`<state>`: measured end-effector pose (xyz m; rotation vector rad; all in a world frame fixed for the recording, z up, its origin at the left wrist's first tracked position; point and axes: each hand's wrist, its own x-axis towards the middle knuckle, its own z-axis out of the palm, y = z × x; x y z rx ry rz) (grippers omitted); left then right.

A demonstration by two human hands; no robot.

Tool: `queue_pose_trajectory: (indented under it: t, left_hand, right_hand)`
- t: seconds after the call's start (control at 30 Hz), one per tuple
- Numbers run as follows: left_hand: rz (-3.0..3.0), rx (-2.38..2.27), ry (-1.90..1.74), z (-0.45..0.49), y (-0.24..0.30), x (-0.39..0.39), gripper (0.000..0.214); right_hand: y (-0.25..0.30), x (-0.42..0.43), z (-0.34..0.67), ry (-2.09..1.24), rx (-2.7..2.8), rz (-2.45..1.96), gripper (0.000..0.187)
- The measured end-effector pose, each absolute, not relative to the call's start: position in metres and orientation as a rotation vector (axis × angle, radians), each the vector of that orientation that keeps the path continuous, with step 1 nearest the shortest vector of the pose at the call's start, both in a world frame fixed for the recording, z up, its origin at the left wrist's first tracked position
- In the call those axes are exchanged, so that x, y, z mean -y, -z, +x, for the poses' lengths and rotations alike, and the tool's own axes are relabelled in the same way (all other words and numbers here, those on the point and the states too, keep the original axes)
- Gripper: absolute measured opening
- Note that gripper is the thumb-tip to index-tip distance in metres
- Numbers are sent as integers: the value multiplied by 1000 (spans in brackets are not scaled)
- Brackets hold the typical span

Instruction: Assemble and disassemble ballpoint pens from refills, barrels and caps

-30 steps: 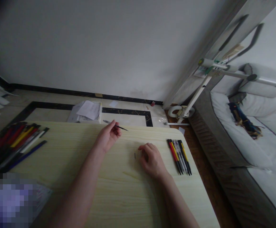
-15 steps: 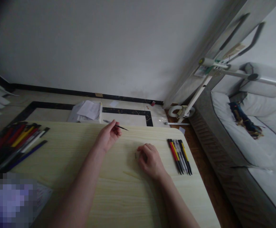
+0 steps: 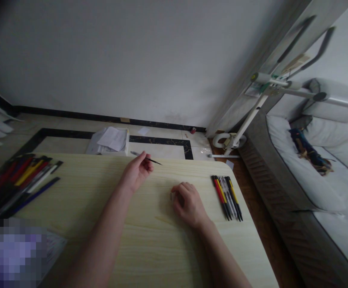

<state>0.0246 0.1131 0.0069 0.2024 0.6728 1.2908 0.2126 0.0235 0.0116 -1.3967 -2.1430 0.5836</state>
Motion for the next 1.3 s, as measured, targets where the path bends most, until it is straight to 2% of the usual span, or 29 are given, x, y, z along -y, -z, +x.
queue_pose_trajectory:
  t: [0.63, 1.13, 1.3]
  left_hand:
    - [170, -667, -1298, 24, -6, -113, 18]
    - [172, -644, -1309, 21, -4, -112, 19]
    - [200, -585, -1291, 18, -2, -111, 22]
  right_hand:
    - [-12, -23, 212, -616, 2109, -1393, 22]
    - [-19, -28, 198, -637, 1794, -1412, 3]
    - [-34, -39, 181, -671, 1691, -1398, 8]
